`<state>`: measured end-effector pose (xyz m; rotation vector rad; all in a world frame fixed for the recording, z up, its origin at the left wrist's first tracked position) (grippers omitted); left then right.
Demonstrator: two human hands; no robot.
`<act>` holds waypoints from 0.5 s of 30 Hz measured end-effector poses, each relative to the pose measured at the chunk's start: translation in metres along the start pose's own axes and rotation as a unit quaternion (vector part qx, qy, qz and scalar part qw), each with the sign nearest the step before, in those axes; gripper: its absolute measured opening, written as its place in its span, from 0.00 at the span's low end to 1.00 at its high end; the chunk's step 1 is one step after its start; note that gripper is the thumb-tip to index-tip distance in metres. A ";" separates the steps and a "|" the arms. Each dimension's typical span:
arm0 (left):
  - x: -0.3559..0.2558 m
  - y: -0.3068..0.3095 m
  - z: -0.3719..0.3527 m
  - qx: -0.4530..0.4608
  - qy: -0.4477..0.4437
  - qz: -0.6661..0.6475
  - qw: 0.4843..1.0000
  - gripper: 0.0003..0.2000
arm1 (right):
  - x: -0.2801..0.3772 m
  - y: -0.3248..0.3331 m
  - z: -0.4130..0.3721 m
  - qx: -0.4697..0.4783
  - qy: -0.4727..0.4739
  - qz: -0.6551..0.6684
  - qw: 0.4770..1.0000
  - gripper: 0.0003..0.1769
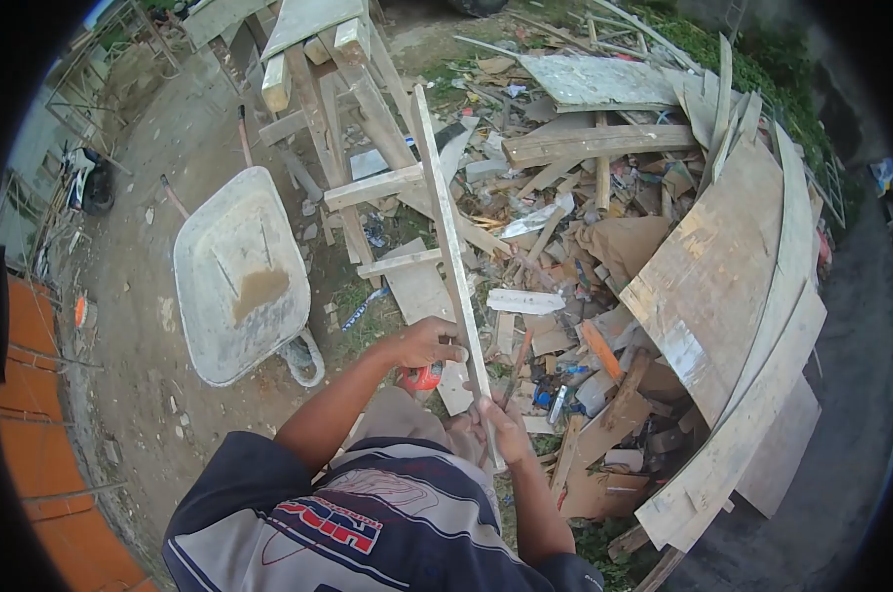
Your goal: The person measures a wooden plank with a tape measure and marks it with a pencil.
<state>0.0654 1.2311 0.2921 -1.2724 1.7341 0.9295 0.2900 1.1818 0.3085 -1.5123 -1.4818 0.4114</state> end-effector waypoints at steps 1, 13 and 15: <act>0.002 0.002 -0.006 -0.012 -0.057 0.036 0.998 0.25 | 0.006 0.018 0.000 -0.126 0.136 -0.252 0.950 0.38; 0.126 0.025 -0.088 -0.093 0.070 0.085 0.990 0.28 | 0.040 0.003 0.052 -0.254 0.503 -0.695 0.447 0.46; 0.125 0.027 -0.096 -0.096 0.060 0.064 0.992 0.27 | 0.023 0.054 0.099 -0.277 0.340 -0.774 0.458 0.46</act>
Point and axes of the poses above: each hand's wrist, its own z-axis towards the middle knuckle, its own y-axis out of the back of the hand, x = y × z, the point moved 4 cm from there along z, towards the middle knuckle, and after that the axes turned 9 degrees about -x, right-handed, at the moved point
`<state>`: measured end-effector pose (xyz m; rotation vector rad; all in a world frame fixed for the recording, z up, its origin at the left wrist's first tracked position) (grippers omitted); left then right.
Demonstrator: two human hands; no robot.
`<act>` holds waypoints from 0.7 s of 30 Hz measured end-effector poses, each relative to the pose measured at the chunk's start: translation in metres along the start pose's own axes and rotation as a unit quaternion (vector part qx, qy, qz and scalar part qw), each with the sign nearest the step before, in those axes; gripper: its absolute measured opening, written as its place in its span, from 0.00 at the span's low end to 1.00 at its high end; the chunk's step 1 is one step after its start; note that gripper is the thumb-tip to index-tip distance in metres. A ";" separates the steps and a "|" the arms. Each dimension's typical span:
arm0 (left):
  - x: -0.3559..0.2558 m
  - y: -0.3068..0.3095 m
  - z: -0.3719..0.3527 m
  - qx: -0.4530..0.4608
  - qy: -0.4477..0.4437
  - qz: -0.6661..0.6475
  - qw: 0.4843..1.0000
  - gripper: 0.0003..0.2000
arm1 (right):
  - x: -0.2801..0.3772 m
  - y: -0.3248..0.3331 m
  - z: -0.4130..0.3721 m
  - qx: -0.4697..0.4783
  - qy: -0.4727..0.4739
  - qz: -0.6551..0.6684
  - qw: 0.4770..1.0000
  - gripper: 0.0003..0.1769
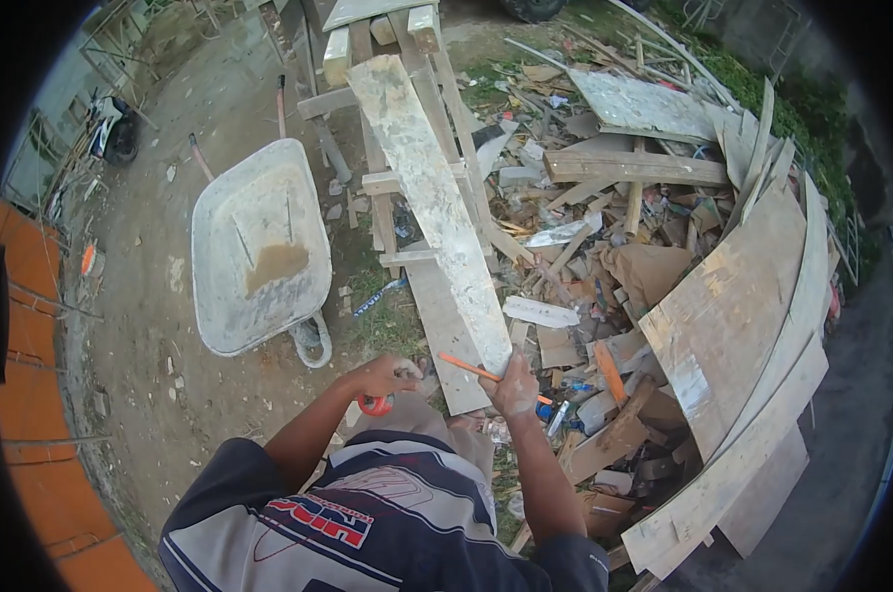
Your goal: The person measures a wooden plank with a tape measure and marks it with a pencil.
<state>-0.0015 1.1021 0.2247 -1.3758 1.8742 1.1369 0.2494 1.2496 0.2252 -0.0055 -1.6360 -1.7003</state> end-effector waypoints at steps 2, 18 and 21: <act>-0.005 0.007 -0.007 0.004 0.029 -0.014 0.999 0.25 | -0.012 -0.029 0.001 0.064 -0.036 -0.035 0.997 0.45; 0.024 0.063 -0.006 -0.050 0.059 -0.030 0.997 0.22 | 0.019 -0.040 0.009 0.131 -0.097 -0.077 0.984 0.36; 0.023 0.070 0.003 -0.065 0.065 -0.111 0.990 0.22 | 0.039 -0.009 0.001 0.099 -0.105 -0.050 0.988 0.39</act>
Point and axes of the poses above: each hand's wrist, its own z-axis towards the middle knuckle, its own y-axis out of the back of the hand, x = y × z, the point moved 4 cm from there along z, towards the middle knuckle, and after that the axes turned 9 degrees about -x, right-handed, at the moved point
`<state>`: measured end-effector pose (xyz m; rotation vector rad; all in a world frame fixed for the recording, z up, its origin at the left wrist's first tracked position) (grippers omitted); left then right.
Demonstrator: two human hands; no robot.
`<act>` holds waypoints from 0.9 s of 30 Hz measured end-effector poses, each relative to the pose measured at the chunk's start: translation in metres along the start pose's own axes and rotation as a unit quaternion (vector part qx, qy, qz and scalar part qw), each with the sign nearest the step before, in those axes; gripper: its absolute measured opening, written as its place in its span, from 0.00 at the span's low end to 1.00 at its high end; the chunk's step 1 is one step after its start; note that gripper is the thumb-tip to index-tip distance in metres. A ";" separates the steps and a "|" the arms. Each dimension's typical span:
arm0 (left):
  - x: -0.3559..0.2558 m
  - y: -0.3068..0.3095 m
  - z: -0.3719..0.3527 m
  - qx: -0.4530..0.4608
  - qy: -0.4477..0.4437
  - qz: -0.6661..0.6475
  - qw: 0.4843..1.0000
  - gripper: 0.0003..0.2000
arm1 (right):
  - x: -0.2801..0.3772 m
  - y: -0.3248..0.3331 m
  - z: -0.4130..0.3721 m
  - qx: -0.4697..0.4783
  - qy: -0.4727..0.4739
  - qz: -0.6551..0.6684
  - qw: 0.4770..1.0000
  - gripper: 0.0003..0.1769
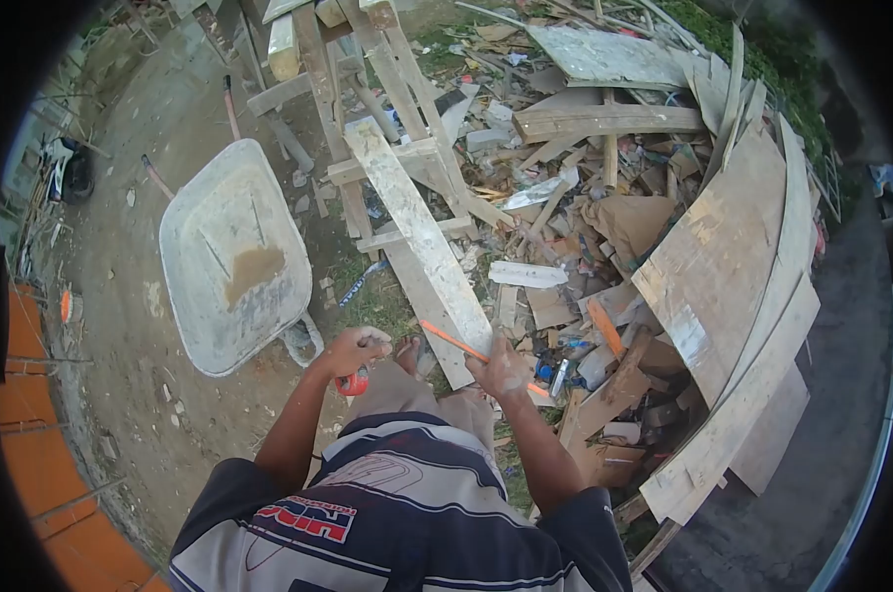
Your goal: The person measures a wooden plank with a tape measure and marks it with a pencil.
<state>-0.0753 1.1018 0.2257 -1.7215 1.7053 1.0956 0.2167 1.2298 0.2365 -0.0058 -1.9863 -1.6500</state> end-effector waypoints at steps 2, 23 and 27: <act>-0.002 0.004 0.013 0.012 -0.006 0.015 1.000 0.22 | 0.001 0.007 -0.001 -0.049 0.030 0.025 0.998 0.43; -0.006 0.027 0.060 0.063 -0.028 0.154 0.986 0.17 | 0.002 -0.061 -0.007 0.067 -0.085 0.027 0.994 0.45; -0.007 0.032 0.071 0.065 -0.025 0.142 0.987 0.18 | 0.030 -0.030 -0.002 0.052 -0.112 0.043 0.991 0.42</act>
Point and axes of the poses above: each hand's wrist, its own z-axis towards the middle knuckle, its own y-axis out of the back of the hand, x = y × z, the point moved 4 cm from there along z, towards the middle knuckle, and after that the axes turned 9 degrees about -x, right-handed, at the moved point
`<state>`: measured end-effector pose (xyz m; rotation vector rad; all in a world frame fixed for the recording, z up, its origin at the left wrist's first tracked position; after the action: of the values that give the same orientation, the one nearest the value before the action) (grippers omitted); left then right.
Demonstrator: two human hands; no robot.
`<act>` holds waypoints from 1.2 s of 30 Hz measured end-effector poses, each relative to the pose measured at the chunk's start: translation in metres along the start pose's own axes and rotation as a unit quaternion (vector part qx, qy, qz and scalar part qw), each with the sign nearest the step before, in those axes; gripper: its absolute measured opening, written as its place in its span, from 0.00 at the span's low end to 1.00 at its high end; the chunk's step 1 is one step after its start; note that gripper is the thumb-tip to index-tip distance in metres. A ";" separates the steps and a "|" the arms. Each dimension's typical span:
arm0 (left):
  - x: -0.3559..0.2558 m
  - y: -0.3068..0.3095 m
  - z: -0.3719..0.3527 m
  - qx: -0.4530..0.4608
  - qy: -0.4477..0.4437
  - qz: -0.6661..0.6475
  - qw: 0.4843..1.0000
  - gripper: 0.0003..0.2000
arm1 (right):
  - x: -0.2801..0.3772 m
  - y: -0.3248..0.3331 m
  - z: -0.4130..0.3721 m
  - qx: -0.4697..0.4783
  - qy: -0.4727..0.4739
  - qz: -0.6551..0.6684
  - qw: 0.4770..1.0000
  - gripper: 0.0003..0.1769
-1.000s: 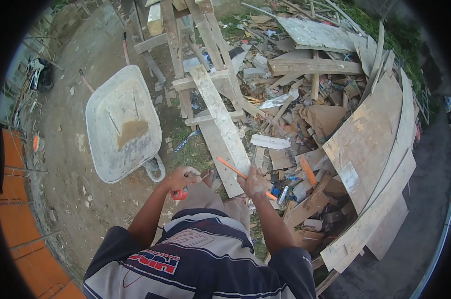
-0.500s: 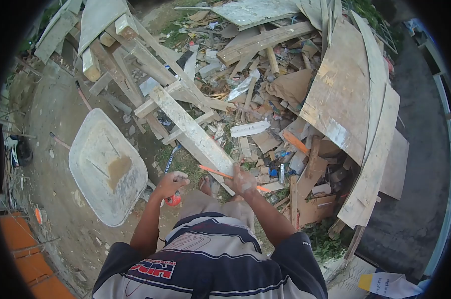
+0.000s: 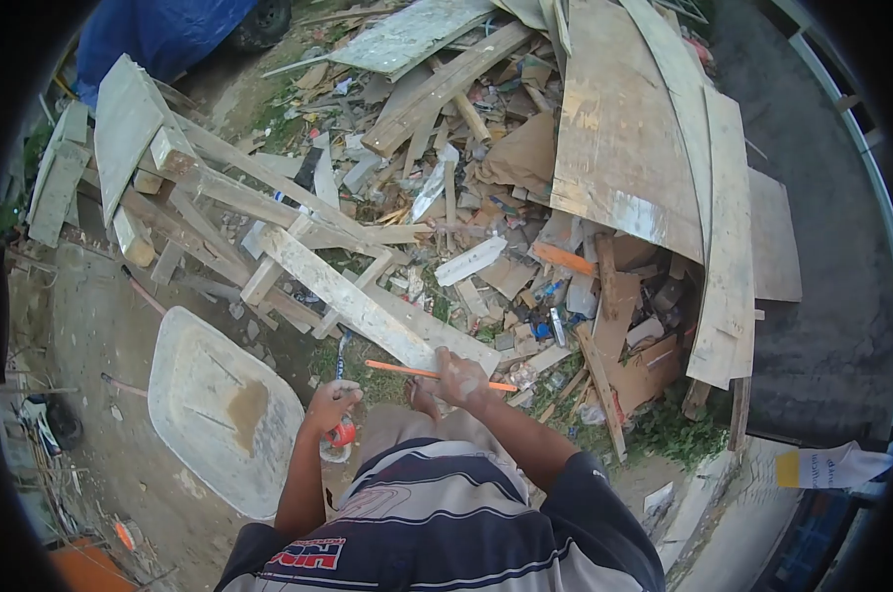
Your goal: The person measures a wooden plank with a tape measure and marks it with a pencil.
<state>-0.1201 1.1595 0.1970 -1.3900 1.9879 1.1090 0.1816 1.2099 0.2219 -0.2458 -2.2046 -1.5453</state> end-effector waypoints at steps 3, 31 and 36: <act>0.001 0.005 0.005 -0.014 -0.001 -0.012 1.000 0.18 | -0.003 0.005 -0.024 -0.085 0.063 0.050 0.993 0.42; -0.040 0.025 0.042 0.056 -0.024 0.096 0.994 0.21 | -0.019 -0.046 -0.006 0.051 -0.036 0.011 0.998 0.42; -0.034 0.034 0.045 0.039 -0.016 0.108 0.993 0.21 | -0.003 -0.002 -0.038 0.086 -0.007 0.017 0.996 0.43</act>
<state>-0.1415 1.2207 0.2090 -1.1301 2.1732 1.1237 0.1933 1.1748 0.2294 -0.2398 -2.3155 -1.3316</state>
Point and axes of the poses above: each hand's wrist, its own z-axis towards the middle knuckle, its own y-axis out of the back of the hand, x = y × z, the point moved 4 cm from there along z, towards the middle knuckle, and after that the axes turned 9 degrees about -x, right-handed, at the moved point
